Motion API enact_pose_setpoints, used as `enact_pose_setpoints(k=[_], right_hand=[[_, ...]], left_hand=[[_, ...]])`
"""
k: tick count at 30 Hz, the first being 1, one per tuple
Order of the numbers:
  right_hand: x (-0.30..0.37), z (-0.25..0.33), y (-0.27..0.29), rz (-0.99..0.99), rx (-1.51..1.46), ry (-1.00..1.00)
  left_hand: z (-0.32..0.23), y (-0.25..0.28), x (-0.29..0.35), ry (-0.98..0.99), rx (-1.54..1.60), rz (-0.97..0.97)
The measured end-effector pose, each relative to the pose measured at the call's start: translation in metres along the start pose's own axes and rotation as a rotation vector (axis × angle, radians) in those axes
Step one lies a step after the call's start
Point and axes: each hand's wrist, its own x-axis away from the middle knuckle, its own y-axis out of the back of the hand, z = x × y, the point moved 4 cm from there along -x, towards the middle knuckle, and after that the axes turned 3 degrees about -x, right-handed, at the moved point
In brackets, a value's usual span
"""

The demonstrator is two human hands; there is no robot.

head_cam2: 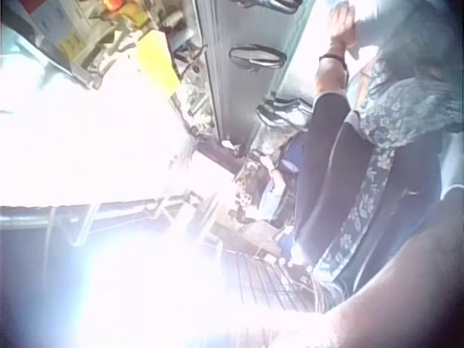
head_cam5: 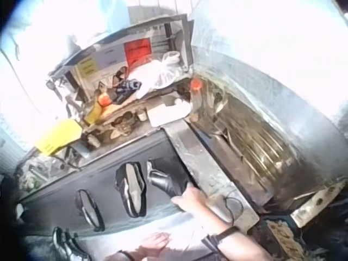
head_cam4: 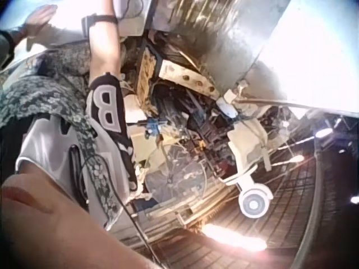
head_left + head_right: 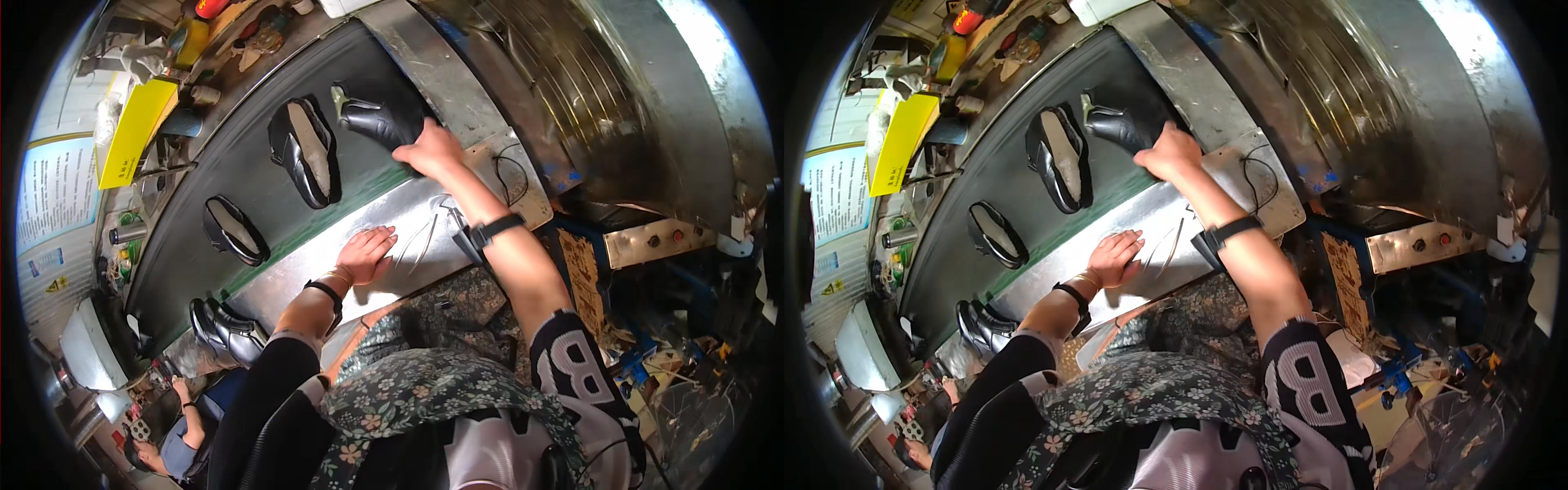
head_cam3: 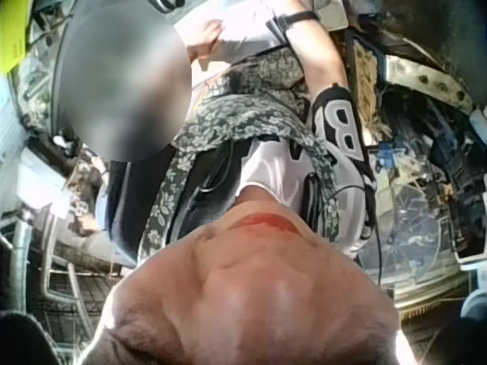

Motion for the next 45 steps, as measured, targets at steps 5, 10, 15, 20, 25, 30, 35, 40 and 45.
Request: enact_pose_setpoints(k=[5,10,15,20,25,30,35,40,45], right_hand=[[0.134,-0.043,-0.031,0.395,-1.281,-0.116],[0.265,-0.061,-0.022,0.169,-1.349,0.128],[0.333,-0.115,-0.026,-0.364,-1.061,0.251],[0.430,-0.107,0.028,-0.926,0.257,0.634],[0.440,-0.123,0.063,-0.932,0.198,0.695],[0.419,-0.145,0.084,-0.767,-0.010,0.728],[0.392,-0.164,0.097,-0.637,0.077,0.496],[0.346,-0.174,0.102,-0.302,-0.192,0.512],[0.359,-0.198,0.008,-0.565,-0.626,0.322]], left_hand=[[0.002,-0.006,0.010,-0.061,-0.056,0.012],[0.001,-0.018,0.006,-0.113,0.033,-0.034],[0.005,-0.032,-0.012,0.457,0.864,-0.209],[-0.141,0.051,-0.068,0.294,2.171,-0.048],[-0.178,0.012,-0.091,0.133,1.839,0.008],[-0.248,-0.021,-0.107,0.057,1.606,0.307],[-0.268,-0.035,-0.120,0.389,1.679,0.406],[-0.204,-0.054,-0.126,0.338,1.103,0.066],[-0.213,0.004,-0.106,-0.220,0.840,-0.124]])
